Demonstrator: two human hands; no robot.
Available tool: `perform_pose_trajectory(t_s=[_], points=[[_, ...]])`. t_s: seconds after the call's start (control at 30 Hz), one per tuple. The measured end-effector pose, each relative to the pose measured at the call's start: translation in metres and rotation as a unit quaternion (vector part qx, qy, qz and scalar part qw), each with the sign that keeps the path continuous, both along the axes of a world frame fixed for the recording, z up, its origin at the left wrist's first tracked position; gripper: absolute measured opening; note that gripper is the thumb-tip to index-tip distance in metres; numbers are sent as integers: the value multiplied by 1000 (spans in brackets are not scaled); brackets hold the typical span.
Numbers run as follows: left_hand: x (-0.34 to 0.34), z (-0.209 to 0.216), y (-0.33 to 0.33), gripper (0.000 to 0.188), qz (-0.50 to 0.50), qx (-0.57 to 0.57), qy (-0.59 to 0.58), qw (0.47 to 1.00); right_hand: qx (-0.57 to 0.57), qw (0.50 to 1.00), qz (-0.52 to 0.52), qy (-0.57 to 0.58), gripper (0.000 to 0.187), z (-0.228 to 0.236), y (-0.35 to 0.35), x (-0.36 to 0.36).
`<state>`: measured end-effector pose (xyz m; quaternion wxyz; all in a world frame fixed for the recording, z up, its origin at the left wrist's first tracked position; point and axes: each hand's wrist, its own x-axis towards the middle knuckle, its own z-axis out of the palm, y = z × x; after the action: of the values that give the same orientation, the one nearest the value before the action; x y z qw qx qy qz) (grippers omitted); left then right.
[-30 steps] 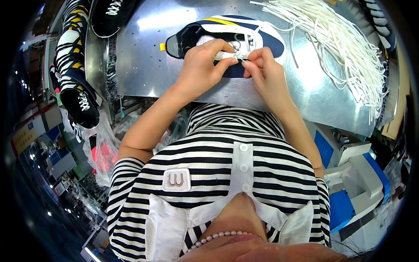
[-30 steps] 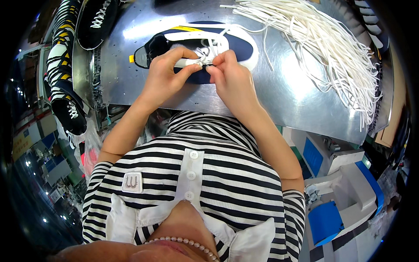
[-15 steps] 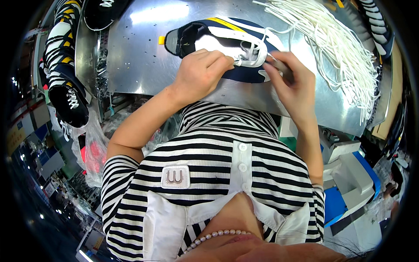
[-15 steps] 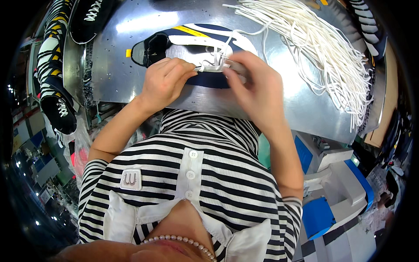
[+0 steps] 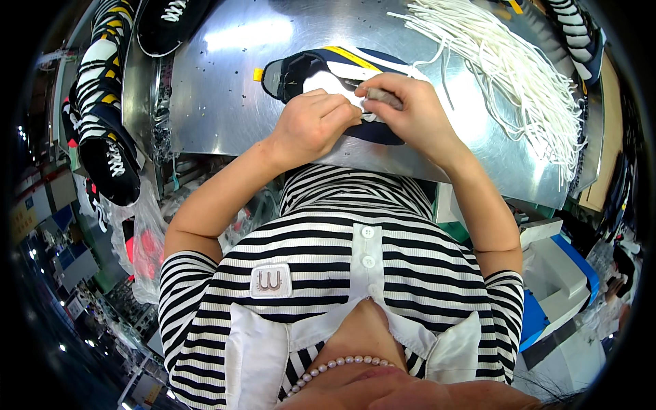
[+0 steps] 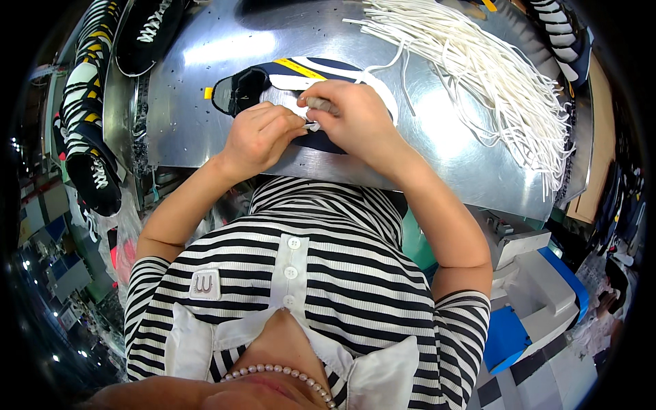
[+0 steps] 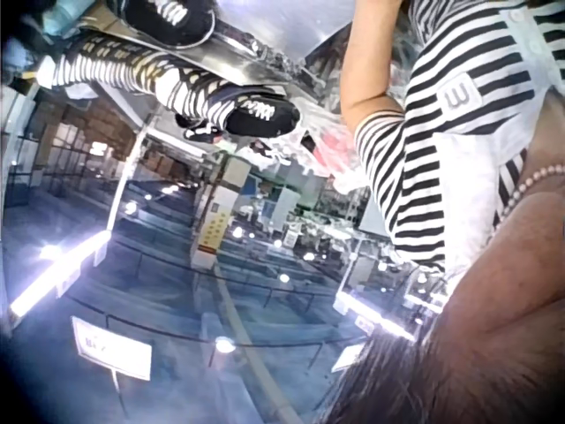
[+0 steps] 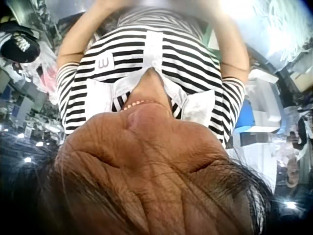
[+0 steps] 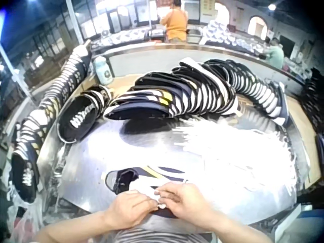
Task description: The person laces a blue and white shoe by hand, threading the white laces through eyelets and pulling them tight.
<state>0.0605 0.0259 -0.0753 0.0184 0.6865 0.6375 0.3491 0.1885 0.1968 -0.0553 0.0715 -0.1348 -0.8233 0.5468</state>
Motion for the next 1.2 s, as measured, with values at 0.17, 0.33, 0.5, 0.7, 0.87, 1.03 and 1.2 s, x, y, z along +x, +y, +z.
perform_pose_trajectory(t_s=[0.17, 0.33, 0.5, 0.7, 0.87, 1.03, 1.2], points=[[1, 6, -1, 16, -2, -49, -17, 999, -157, 942, -186, 232, 17, 51, 58, -3], [2, 12, 3, 25, 25, -69, -31, 997, -143, 960, -162, 180, 19, 10, 36, -13], [10, 10, 3, 45, 128, -94, -186, 969, -260, 956, -117, 75, 15, -13, 15, -16], [-1, 11, 20, 39, 211, -94, -306, 924, -161, 983, -81, 21, 11, -5, 11, -29], [7, 7, 24, 28, 281, -77, -236, 927, -107, 990, -84, 33, 17, -9, 10, -24], [9, 2, 20, 28, 292, -58, -246, 922, -43, 997, -67, 8, 13, 14, 2, 1], [11, 2, 21, 27, 297, -56, -241, 922, 35, 998, -57, 19, 12, 3, 1, 5]])
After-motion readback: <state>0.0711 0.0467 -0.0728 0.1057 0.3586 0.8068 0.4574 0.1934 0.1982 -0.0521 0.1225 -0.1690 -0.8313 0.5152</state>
